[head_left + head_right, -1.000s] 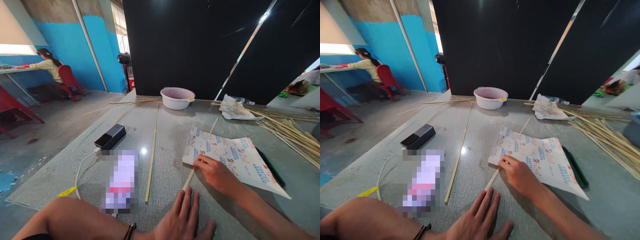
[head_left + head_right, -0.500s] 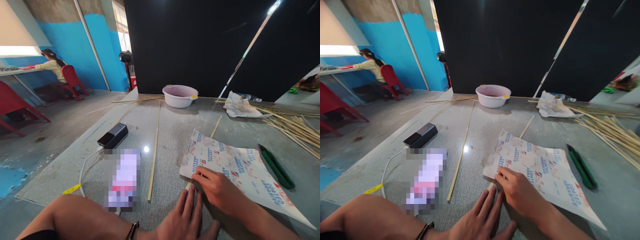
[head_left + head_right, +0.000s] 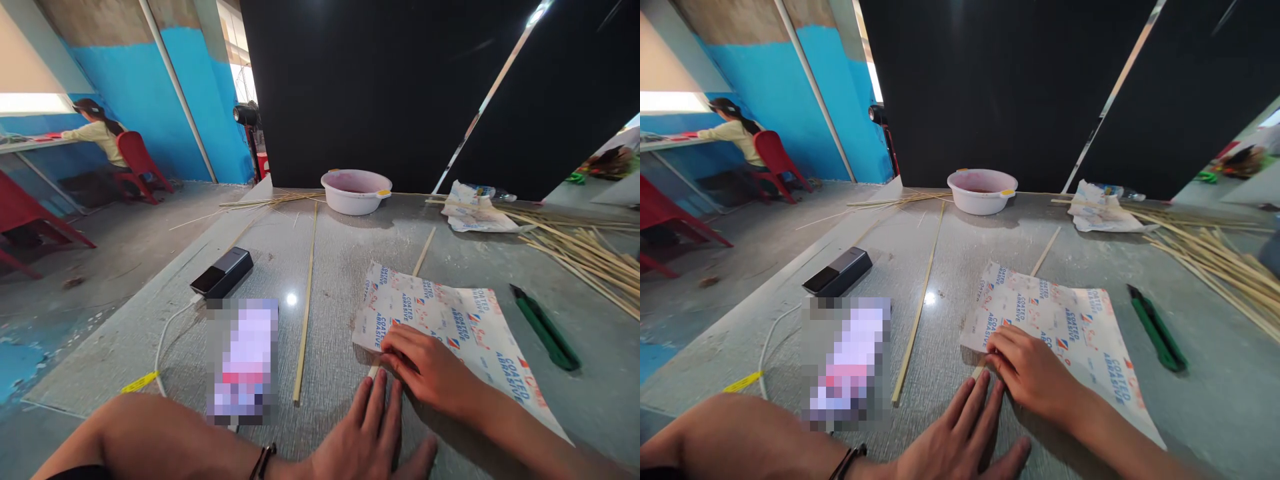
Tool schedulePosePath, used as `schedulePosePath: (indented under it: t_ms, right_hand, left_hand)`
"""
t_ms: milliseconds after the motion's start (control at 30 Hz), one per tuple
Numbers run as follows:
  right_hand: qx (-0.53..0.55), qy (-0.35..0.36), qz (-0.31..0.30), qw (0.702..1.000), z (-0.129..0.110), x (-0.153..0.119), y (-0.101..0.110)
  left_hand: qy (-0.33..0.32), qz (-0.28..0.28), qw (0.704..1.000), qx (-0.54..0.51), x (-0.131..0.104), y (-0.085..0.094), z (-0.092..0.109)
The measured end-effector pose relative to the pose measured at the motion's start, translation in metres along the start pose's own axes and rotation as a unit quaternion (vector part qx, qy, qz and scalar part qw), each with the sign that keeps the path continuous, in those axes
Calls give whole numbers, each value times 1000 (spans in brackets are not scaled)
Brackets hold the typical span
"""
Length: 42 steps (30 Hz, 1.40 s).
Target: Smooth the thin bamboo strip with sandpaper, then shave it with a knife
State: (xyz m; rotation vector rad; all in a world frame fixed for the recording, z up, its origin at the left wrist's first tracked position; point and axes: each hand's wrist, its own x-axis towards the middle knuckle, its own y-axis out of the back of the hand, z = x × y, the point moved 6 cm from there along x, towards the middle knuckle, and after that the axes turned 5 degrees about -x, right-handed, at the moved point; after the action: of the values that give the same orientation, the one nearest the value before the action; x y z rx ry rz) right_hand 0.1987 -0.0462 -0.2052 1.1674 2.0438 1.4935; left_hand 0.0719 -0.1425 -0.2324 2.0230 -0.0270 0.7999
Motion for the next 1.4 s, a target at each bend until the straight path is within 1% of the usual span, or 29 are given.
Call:
schedulePosePath:
  t_ms: [67, 133, 233, 300, 400, 467, 600, 667, 767, 833, 967, 1067, 1133, 1200, 1267, 1300, 1400]
  right_hand:
    - [27, -28, -13, 999, 7, 1, -2]
    - [43, -31, -22, 998, 10, 0, -4]
    - [32, 2, -19, 999, 10, -2, -4]
    - [-3, 21, -8, 1000, 11, -2, -1]
    - [-70, 30, 6, 997, 12, -2, 4]
    - [-94, 49, -4, 994, 8, -3, 3]
    - [-87, 90, -25, 992, -5, -4, 1]
    - [-92, 84, -19, 992, -2, -4, 3]
    - [-117, 54, 1, 992, 11, -2, 7]
    - [-118, 52, 6, 992, 15, -2, 7]
    - [-87, 65, -2, 994, 12, 0, 0]
    - [-90, 37, 25, 995, 15, 3, 3]
    - [-94, 32, 31, 995, 14, 3, 5]
    - [-84, 46, 8, 995, 9, 2, 2]
    - [-73, 57, -14, 996, 6, 1, 0]
    - [-73, 53, -15, 996, 6, 1, 0]
    - [-93, 25, 10, 995, 12, 2, 6]
  left_hand:
    - [6, 11, 1000, -6, 2, 2, -1]
    - [4, 17, 1000, -10, 2, 3, -1]
    - [7, 15, 1000, -7, 2, 2, -1]
    - [5, 10, 1000, -2, 2, 2, -1]
    - [-2, -1, 1000, 5, 2, -1, 1]
    - [-2, -6, 1000, 7, 1, -3, 3]
    - [-3, 1, 1000, 11, 0, -4, 3]
    - [1, 8, 1000, 10, 0, -2, 2]
    - [6, 17, 1000, 8, 0, -1, 0]
    - [14, 25, 1000, 6, 0, -2, 1]
    - [16, 16, 1000, -9, -1, -5, 3]
    - [-2, 0, 1000, -4, -1, -4, 3]
    - [-7, -10, 1000, 2, -1, -3, 1]
    - [-10, -8, 1000, 4, -1, -2, 1]
    - [0, 6, 1000, 2, -1, -2, 1]
    - [4, 11, 1000, 1, -1, -2, 1]
    - [10, 11, 1000, 6, 0, -3, 2]
